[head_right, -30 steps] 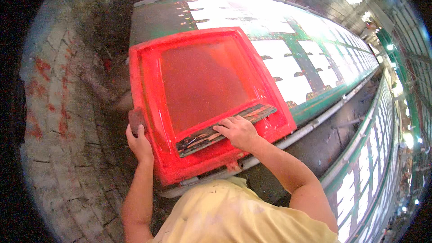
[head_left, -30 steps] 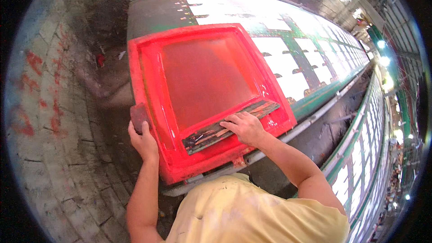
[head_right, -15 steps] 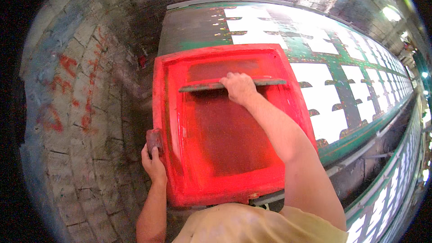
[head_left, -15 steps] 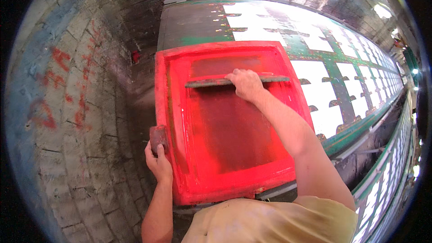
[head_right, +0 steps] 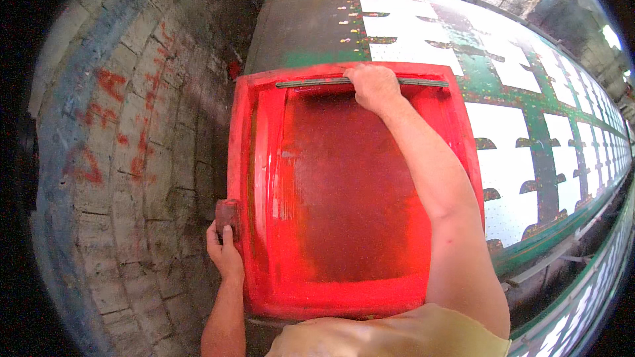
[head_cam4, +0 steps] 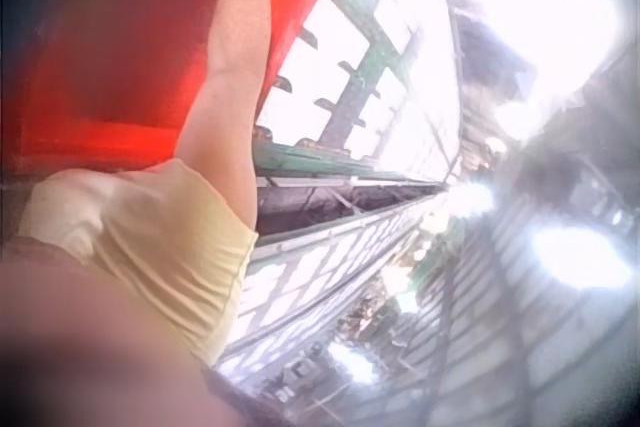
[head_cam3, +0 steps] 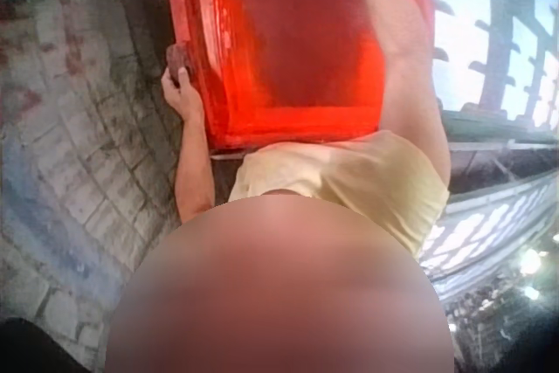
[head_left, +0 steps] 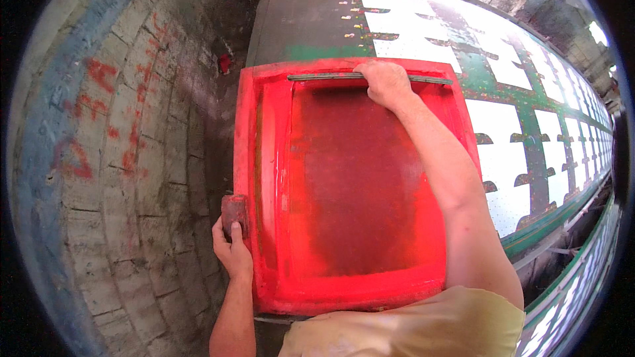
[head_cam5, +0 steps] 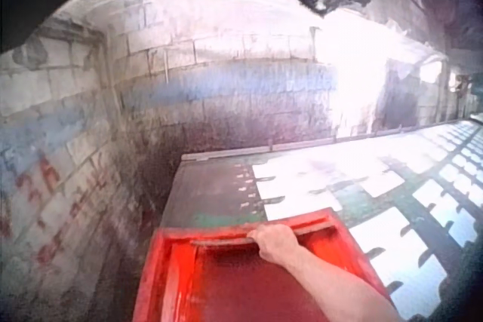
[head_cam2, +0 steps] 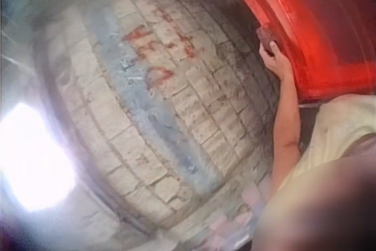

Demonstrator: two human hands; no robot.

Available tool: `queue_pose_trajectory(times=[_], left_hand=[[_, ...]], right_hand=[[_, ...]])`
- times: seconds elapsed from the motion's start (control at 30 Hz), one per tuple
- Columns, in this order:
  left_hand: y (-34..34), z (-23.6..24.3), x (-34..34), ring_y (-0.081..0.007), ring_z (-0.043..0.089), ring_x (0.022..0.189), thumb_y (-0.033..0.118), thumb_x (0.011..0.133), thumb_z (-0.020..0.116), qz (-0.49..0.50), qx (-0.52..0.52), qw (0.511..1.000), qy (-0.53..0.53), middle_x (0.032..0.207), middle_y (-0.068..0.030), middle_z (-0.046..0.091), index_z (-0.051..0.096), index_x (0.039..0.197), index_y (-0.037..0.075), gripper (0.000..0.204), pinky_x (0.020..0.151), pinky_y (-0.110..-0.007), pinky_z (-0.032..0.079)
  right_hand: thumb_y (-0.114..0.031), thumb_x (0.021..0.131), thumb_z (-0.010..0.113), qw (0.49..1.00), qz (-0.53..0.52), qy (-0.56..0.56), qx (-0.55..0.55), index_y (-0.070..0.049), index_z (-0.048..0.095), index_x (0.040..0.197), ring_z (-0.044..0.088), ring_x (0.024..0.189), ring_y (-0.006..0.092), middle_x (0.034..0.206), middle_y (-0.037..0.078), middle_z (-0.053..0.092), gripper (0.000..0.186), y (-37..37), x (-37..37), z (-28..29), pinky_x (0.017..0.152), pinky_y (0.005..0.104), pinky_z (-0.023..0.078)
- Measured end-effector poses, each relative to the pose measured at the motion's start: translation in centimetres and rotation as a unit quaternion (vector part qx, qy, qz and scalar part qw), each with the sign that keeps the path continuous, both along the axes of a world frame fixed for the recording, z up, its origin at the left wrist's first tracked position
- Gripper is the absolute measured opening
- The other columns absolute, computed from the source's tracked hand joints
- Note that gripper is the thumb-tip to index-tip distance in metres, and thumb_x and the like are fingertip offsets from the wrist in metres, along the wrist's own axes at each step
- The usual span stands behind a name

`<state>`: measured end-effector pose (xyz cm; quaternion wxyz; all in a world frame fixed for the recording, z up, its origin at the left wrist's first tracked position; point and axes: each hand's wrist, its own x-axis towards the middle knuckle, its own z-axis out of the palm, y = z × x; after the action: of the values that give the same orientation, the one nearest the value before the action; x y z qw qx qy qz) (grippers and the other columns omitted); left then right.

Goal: The person uses a red screen-printing frame and a squeegee to apply red ink onto white paper shapes arranged on a green conveyor belt. The person repeatedly pulls the squeegee across the frame and repositions the frame to cover new sections of the belt.

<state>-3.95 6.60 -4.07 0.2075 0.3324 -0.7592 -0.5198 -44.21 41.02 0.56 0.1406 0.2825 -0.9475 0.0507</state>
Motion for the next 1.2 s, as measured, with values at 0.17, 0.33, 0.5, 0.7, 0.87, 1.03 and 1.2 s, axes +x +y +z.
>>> queue_pose_trajectory(times=[0.17, 0.33, 0.5, 0.7, 0.87, 1.03, 1.2], left_hand=[[0.0, 0.1, 0.1, -0.0222, 0.067, 0.125, 0.016, 0.115, 0.064, -0.015, -0.032, 0.999, -0.007, 0.137, -0.0094, 0.071, 0.064, 0.146, -0.001, 0.035, 0.113, -0.04, 0.051], [0.1, 0.3, -0.1, -0.0221, 0.066, 0.124, 0.014, 0.113, 0.065, -0.009, -0.03, 0.999, -0.022, 0.136, -0.0108, 0.071, 0.064, 0.146, -0.002, 0.036, 0.112, -0.039, 0.051], [0.2, 0.5, 0.0, -0.0217, 0.066, 0.123, 0.014, 0.113, 0.066, -0.012, -0.011, 1.0, -0.019, 0.135, -0.0118, 0.071, 0.064, 0.145, -0.003, 0.037, 0.112, -0.039, 0.05], [0.1, 0.5, -0.3, -0.0226, 0.065, 0.123, 0.018, 0.113, 0.066, -0.027, -0.027, 0.999, -0.02, 0.134, -0.0123, 0.071, 0.063, 0.145, -0.003, 0.038, 0.112, -0.039, 0.05], [-0.4, -0.1, -0.7, -0.0255, 0.066, 0.123, 0.022, 0.114, 0.067, -0.034, -0.027, 0.999, -0.028, 0.135, -0.0149, 0.071, 0.063, 0.146, -0.003, 0.041, 0.112, -0.04, 0.05], [-0.5, -0.2, -0.5, -0.0274, 0.068, 0.123, 0.024, 0.114, 0.067, -0.044, -0.009, 0.999, -0.006, 0.135, -0.016, 0.072, 0.063, 0.146, -0.003, 0.042, 0.111, -0.041, 0.05], [-0.7, -0.2, -0.4, -0.0279, 0.069, 0.122, 0.024, 0.113, 0.067, -0.057, 0.012, 0.998, 0.01, 0.134, -0.0159, 0.073, 0.063, 0.146, -0.002, 0.042, 0.111, -0.042, 0.051]], right_hand=[[-0.003, 0.09, 0.071, 1.0, -0.003, -0.021, 0.005, -0.021, 0.082, 0.13, 0.08, 0.109, 0.0349, 0.114, 0.011, 0.082, 0.046, 0.1, -0.1, 0.0, 0.091, 0.0522, 0.066], [-0.006, 0.089, 0.071, 0.987, 0.027, -0.141, 0.071, -0.019, 0.083, 0.125, 0.081, 0.109, 0.0347, 0.11, 0.013, 0.084, 0.04, 1.0, -2.4, 3.4, 0.092, 0.0512, 0.066], [-0.009, 0.088, 0.071, 0.99, -0.002, -0.126, 0.07, -0.016, 0.084, 0.118, 0.081, 0.107, 0.0364, 0.106, 0.015, 0.084, 0.034, 0.0, -1.6, 3.1, 0.091, 0.0533, 0.065], [-0.011, 0.088, 0.07, 0.984, -0.001, -0.143, 0.108, -0.015, 0.084, 0.113, 0.081, 0.108, 0.036, 0.107, 0.014, 0.084, 0.029, -0.3, 2.6, 3.9, 0.092, 0.0529, 0.065], [-0.011, 0.088, 0.069, 0.979, 0.035, -0.177, 0.098, -0.016, 0.084, 0.113, 0.08, 0.106, 0.0367, 0.107, 0.014, 0.083, 0.029, 0.9, 10.8, 4.7, 0.091, 0.0534, 0.065], [-0.011, 0.088, 0.069, 0.977, 0.05, -0.181, 0.105, -0.017, 0.084, 0.114, 0.081, 0.103, 0.0364, 0.105, 0.014, 0.082, 0.03, 1.3, 21.2, 4.6, 0.089, 0.0525, 0.065], [-0.011, 0.089, 0.072, 0.974, 0.047, -0.207, 0.081, -0.018, 0.085, 0.117, 0.081, 0.102, 0.0348, 0.105, 0.012, 0.081, 0.032, 1.6, 31.5, 5.2, 0.089, 0.0509, 0.066]])
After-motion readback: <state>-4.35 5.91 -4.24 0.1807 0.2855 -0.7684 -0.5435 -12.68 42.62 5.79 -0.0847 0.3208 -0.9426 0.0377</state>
